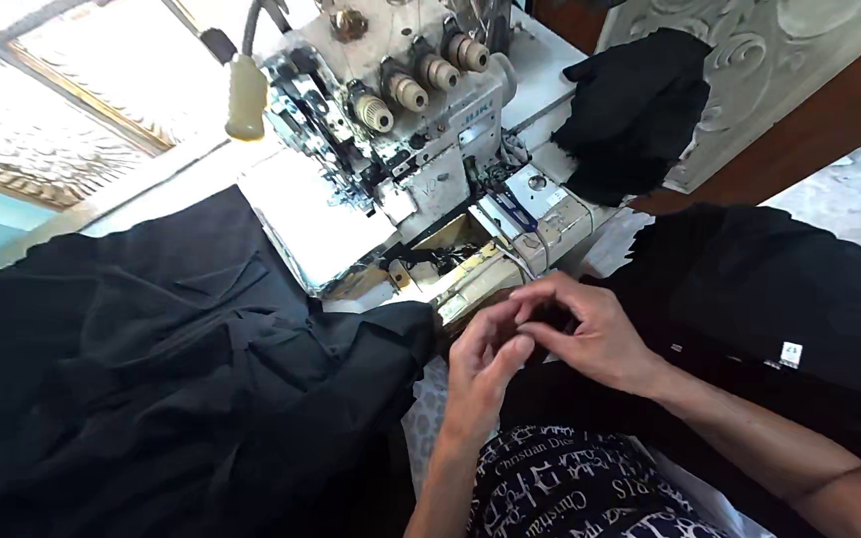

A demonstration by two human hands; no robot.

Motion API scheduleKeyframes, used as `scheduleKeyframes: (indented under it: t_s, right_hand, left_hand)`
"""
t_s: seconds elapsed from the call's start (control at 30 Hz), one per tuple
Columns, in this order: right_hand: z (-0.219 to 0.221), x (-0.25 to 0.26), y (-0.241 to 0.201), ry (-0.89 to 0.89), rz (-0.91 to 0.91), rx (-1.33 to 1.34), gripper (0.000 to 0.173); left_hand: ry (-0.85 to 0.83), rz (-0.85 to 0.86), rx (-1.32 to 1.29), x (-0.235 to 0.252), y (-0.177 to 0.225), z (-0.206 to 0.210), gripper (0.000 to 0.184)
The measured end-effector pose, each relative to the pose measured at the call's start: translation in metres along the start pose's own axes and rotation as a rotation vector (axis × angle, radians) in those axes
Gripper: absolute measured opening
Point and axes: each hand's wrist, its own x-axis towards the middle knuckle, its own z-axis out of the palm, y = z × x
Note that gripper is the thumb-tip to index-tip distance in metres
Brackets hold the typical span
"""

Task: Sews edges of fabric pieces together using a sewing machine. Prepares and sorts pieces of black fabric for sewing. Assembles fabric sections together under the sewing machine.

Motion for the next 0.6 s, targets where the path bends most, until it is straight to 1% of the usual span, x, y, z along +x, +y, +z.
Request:
scheduleKeyframes:
  t_s: [0.07,0.1,0.2,0.23,0.3,0.33,0.4,0.47,0.53,0.6]
  right_hand:
    - [0.022,0.006,-0.008,-0.033,-0.025,0.142,0.021]
    - [0.032,0.008,-0.013,-0.053,0.0,0.236,0.023]
    - [0.049,0.014,-0.02,-0.184,0.171,0.498,0.036]
    - [0.053,0.015,-0.02,-0.214,0.223,0.545,0.035]
    - [0.061,0.015,-0.019,-0.221,0.306,0.61,0.023]
    - [0.066,0.014,-0.02,-0.209,0.308,0.643,0.016]
    - [0.073,0.009,-0.023,-0.197,0.224,0.72,0.009]
    - [0.076,0.008,-0.03,-0.211,0.062,0.729,0.008]
    - [0.077,0.009,-0.038,-0.211,-0.111,0.609,0.012]
    - [0.078,0.011,-0.041,-0.185,-0.22,0.444,0.014]
  left_hand:
    - [0.104,0.07,-0.017,-0.019,0.006,-0.012,0.022]
    - [0.158,0.103,-0.001,-0.026,0.011,-0.019,0.017]
    - [0.278,0.21,0.117,-0.045,0.024,-0.041,0.012]
    - [0.298,0.239,0.152,-0.051,0.028,-0.047,0.011]
    - [0.309,0.278,0.178,-0.061,0.034,-0.054,0.01]
    - [0.292,0.288,0.157,-0.065,0.037,-0.056,0.009]
    - [0.219,0.294,-0.007,-0.07,0.042,-0.057,0.013]
    - [0.196,0.267,-0.258,-0.07,0.042,-0.053,0.022]
    - [0.267,0.216,-0.342,-0.067,0.036,-0.051,0.018]
    - [0.287,0.194,-0.351,-0.067,0.027,-0.049,0.013]
